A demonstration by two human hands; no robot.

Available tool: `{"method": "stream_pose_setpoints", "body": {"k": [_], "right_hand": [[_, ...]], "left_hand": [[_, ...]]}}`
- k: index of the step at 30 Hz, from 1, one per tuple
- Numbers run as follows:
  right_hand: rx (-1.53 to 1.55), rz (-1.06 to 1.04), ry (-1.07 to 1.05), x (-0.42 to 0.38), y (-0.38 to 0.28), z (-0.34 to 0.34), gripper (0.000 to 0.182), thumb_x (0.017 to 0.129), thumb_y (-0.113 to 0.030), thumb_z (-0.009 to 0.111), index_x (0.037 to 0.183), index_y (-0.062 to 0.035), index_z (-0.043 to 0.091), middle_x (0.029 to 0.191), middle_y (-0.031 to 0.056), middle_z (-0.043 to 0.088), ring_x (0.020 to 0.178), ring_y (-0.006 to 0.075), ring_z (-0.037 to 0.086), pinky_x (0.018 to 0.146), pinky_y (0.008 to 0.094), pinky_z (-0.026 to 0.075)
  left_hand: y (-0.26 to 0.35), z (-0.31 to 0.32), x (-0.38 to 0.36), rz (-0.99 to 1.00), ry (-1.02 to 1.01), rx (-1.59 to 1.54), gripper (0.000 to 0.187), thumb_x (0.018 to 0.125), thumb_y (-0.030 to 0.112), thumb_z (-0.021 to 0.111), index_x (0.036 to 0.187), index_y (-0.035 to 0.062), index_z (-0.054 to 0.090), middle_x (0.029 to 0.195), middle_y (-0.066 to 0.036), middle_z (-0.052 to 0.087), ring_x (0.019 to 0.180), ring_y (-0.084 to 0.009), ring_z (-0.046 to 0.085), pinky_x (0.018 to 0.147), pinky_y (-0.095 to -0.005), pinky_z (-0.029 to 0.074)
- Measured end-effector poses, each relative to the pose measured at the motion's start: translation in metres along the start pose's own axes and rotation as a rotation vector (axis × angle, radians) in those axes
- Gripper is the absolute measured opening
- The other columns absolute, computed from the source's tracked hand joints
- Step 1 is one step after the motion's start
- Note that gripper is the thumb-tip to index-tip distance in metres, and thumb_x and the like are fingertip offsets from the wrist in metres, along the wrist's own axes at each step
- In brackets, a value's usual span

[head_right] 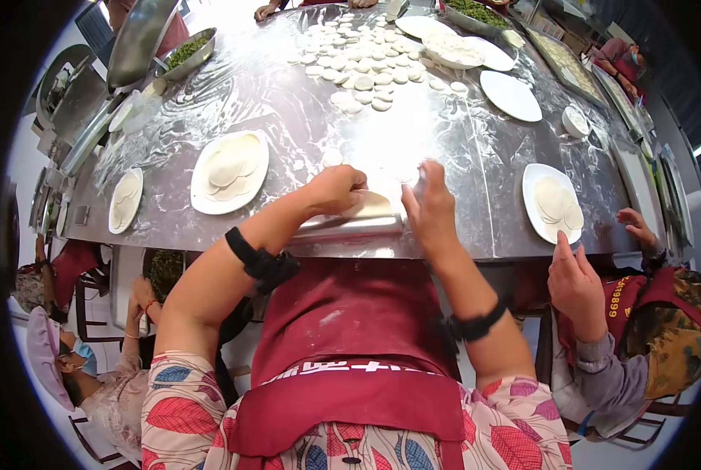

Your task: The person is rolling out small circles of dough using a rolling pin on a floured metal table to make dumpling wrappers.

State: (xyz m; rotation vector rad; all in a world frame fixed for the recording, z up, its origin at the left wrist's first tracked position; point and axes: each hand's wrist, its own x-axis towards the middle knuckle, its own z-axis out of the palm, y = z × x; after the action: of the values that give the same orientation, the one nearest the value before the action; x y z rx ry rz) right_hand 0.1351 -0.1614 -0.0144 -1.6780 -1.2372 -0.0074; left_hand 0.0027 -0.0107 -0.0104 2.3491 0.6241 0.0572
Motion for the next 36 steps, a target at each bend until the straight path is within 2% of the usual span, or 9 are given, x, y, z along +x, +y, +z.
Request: {"method": "stream_pose_setpoints", "body": {"k": [2, 6, 10, 14, 17, 20, 24, 30, 36], "right_hand": [[0.11, 0.187, -0.059, -0.024, -0.012, -0.016, 0.041, 0.08, -0.002, 0.063, 0.114, -0.0031, 0.04, 0.095, 0.0244, 0.057, 0.087, 0.0416, 0.059, 0.073, 0.0417, 0.047], [-0.037, -0.083, 0.027, 0.015, 0.001, 0.006, 0.04, 0.081, -0.003, 0.062, 0.114, -0.0034, 0.039, 0.093, 0.0247, 0.057, 0.086, 0.042, 0.059, 0.073, 0.0423, 0.047], [-0.124, -0.056, -0.019, 0.045, 0.011, 0.028, 0.041, 0.081, -0.004, 0.063, 0.114, -0.0031, 0.039, 0.091, 0.0233, 0.058, 0.084, 0.0413, 0.059, 0.072, 0.0432, 0.047], [-0.131, -0.133, 0.049, 0.005, 0.001, 0.002, 0.042, 0.081, -0.004, 0.063, 0.114, -0.0031, 0.037, 0.087, 0.0207, 0.058, 0.079, 0.0398, 0.06, 0.07, 0.0438, 0.047], [0.079, 0.181, -0.058, -0.023, -0.019, -0.017, 0.039, 0.08, -0.001, 0.061, 0.112, -0.0022, 0.038, 0.088, 0.0215, 0.058, 0.081, 0.0405, 0.059, 0.071, 0.0439, 0.046], [-0.034, -0.08, 0.022, 0.012, -0.001, 0.003, 0.037, 0.08, -0.001, 0.061, 0.11, -0.003, 0.038, 0.087, 0.0222, 0.057, 0.078, 0.0423, 0.057, 0.069, 0.0436, 0.046], [-0.011, -0.062, -0.016, 0.048, 0.007, 0.027, 0.037, 0.08, -0.004, 0.062, 0.109, -0.0039, 0.039, 0.095, 0.0246, 0.057, 0.083, 0.0432, 0.057, 0.071, 0.0444, 0.046], [0.029, 0.089, -0.022, -0.023, -0.008, -0.012, 0.041, 0.081, -0.003, 0.062, 0.114, -0.0025, 0.039, 0.095, 0.0256, 0.056, 0.085, 0.0434, 0.058, 0.073, 0.0451, 0.047], [-0.023, -0.028, -0.022, 0.046, 0.002, 0.024, 0.037, 0.079, -0.002, 0.062, 0.11, -0.0022, 0.042, 0.095, 0.023, 0.056, 0.082, 0.0427, 0.056, 0.07, 0.0437, 0.045]], "left_hand": [[-0.01, -0.002, -0.001, -0.007, -0.005, -0.1, 0.016, 0.077, 0.009, 0.055, 0.088, -0.0019, 0.062, 0.077, -0.017, 0.063, 0.074, -0.0254, 0.06, 0.07, -0.0364, 0.047], [-0.008, -0.01, -0.008, 0.021, -0.06, -0.137, 0.015, 0.079, 0.006, 0.053, 0.089, -0.0036, 0.06, 0.08, -0.015, 0.063, 0.075, -0.0232, 0.058, 0.07, -0.0344, 0.046], [-0.002, -0.005, 0.008, -0.062, 0.062, 0.007, 0.02, 0.081, 0.012, 0.054, 0.092, -0.0025, 0.062, 0.083, -0.019, 0.064, 0.077, -0.0288, 0.061, 0.072, -0.036, 0.047], [0.005, -0.009, -0.002, -0.003, -0.053, 0.025, 0.02, 0.078, 0.013, 0.057, 0.09, -0.0018, 0.063, 0.081, -0.02, 0.064, 0.076, -0.0305, 0.061, 0.071, -0.0375, 0.047], [-0.011, -0.006, -0.003, -0.009, -0.027, -0.078, 0.021, 0.076, 0.01, 0.057, 0.091, -0.0043, 0.06, 0.082, -0.022, 0.062, 0.074, -0.0315, 0.06, 0.068, -0.0383, 0.046], [-0.008, -0.009, -0.009, -0.023, -0.05, -0.027, 0.022, 0.078, 0.011, 0.056, 0.092, -0.0054, 0.059, 0.083, -0.023, 0.061, 0.076, -0.0331, 0.06, 0.07, -0.0398, 0.046], [-0.003, -0.007, 0.002, -0.03, 0.02, 0.081, 0.024, 0.08, 0.017, 0.057, 0.091, -0.0028, 0.062, 0.083, -0.023, 0.062, 0.08, -0.0354, 0.061, 0.073, -0.0421, 0.046], [-0.013, 0.001, 0.002, -0.037, 0.061, -0.091, 0.021, 0.078, 0.011, 0.055, 0.092, -0.0035, 0.061, 0.083, -0.021, 0.063, 0.08, -0.0325, 0.061, 0.074, -0.0383, 0.047], [0.003, -0.013, -0.015, -0.053, 0.008, 0.042, 0.02, 0.083, 0.012, 0.052, 0.091, -0.0033, 0.062, 0.086, -0.025, 0.063, 0.082, -0.036, 0.061, 0.074, -0.0404, 0.046]]}}
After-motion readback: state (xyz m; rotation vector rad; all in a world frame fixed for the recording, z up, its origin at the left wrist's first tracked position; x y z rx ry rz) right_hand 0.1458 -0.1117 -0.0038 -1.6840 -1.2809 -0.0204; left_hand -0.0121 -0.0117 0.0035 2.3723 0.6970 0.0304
